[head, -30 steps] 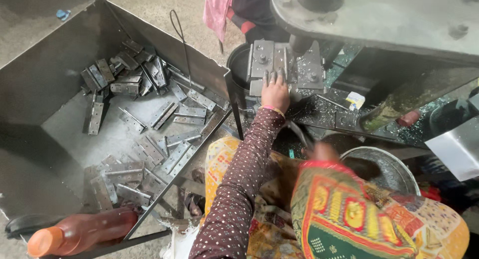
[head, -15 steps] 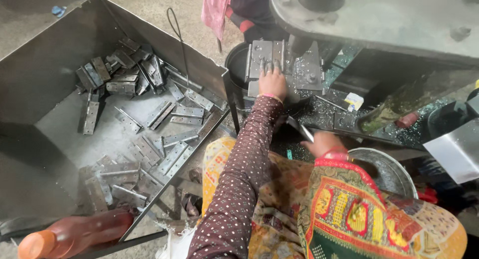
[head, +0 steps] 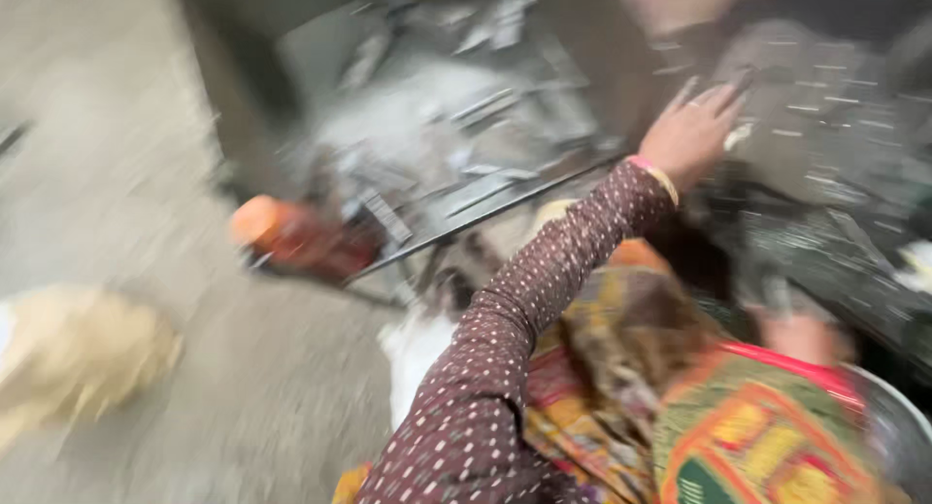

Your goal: The person reaches into a metal bin to pick up metal brackets and places them one by one onto a press machine to punch holes, then returns each piece to the bin.

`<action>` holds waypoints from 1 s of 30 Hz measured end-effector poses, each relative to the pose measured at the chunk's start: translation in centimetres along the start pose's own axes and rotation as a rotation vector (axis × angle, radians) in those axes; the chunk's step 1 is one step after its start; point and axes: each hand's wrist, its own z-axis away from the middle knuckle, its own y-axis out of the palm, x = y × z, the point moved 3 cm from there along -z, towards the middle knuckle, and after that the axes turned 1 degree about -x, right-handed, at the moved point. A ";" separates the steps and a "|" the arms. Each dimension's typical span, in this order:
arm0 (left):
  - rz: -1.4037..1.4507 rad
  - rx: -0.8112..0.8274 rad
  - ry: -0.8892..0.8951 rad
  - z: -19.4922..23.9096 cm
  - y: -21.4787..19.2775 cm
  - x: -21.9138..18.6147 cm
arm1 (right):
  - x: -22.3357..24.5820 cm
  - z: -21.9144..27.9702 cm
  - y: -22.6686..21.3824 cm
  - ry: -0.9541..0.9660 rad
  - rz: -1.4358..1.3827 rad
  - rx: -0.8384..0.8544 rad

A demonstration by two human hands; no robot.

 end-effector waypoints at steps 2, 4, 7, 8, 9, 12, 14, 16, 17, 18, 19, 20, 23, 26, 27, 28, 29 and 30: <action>0.050 0.102 -0.287 4.1 -4.1 4.6 | -1.4 -1.7 -1.1 -0.027 -0.058 -0.027; 0.029 0.134 -0.453 8.5 -7.2 9.6 | -2.7 -3.0 -1.2 -0.046 -0.188 -0.071; -0.200 0.224 -0.613 16.0 -10.3 16.5 | -2.5 -3.9 -0.6 -0.135 -0.598 -0.160; -0.234 0.400 -0.773 18.8 -10.7 18.5 | -3.1 -3.8 -0.4 -0.121 -0.570 -0.172; -0.426 0.427 -0.794 20.4 -11.1 20.5 | -3.5 -3.9 -0.2 -0.108 -0.542 -0.185; -0.457 0.505 -1.045 23.9 -11.7 25.5 | -5.0 -3.8 0.3 -0.087 -0.516 -0.185; -0.606 0.329 -0.897 23.6 -12.5 27.6 | -4.9 -3.6 0.1 -0.068 -0.548 -0.186; -0.585 0.376 -0.891 23.1 -12.9 30.6 | -4.9 -3.3 0.0 -0.029 -0.599 -0.190; -0.490 0.510 -0.957 23.0 -13.1 32.7 | -5.0 -3.2 -0.1 -0.036 -0.582 -0.204; -0.460 0.579 -0.960 23.2 -13.6 34.4 | -5.1 -3.1 -0.1 -0.042 -0.566 -0.214; -0.429 0.647 -0.961 23.6 -13.8 35.7 | -5.2 -2.9 -0.3 -0.049 -0.549 -0.223; -0.379 0.685 -0.973 24.2 -14.1 36.9 | -5.1 -3.0 -0.2 -0.034 -0.556 -0.208; -0.277 0.756 -0.992 26.2 -14.4 39.5 | -4.9 -3.3 -0.3 0.012 -0.558 -0.172; -0.218 0.766 -0.991 26.7 -14.8 39.7 | -5.3 -3.1 -0.2 0.030 -0.519 -0.169; -0.178 0.771 -0.987 26.8 -15.0 39.1 | -5.5 -3.0 0.0 0.007 -0.522 -0.176; -0.141 0.771 -0.979 26.3 -15.4 38.5 | -5.6 -3.1 0.1 -0.019 -0.529 -0.188; -0.128 0.787 -0.997 25.8 -16.1 37.6 | -5.7 -3.3 0.2 -0.020 -0.546 -0.180; -0.117 0.802 -1.012 25.3 -16.9 36.4 | -5.8 -3.5 0.3 -0.021 -0.565 -0.175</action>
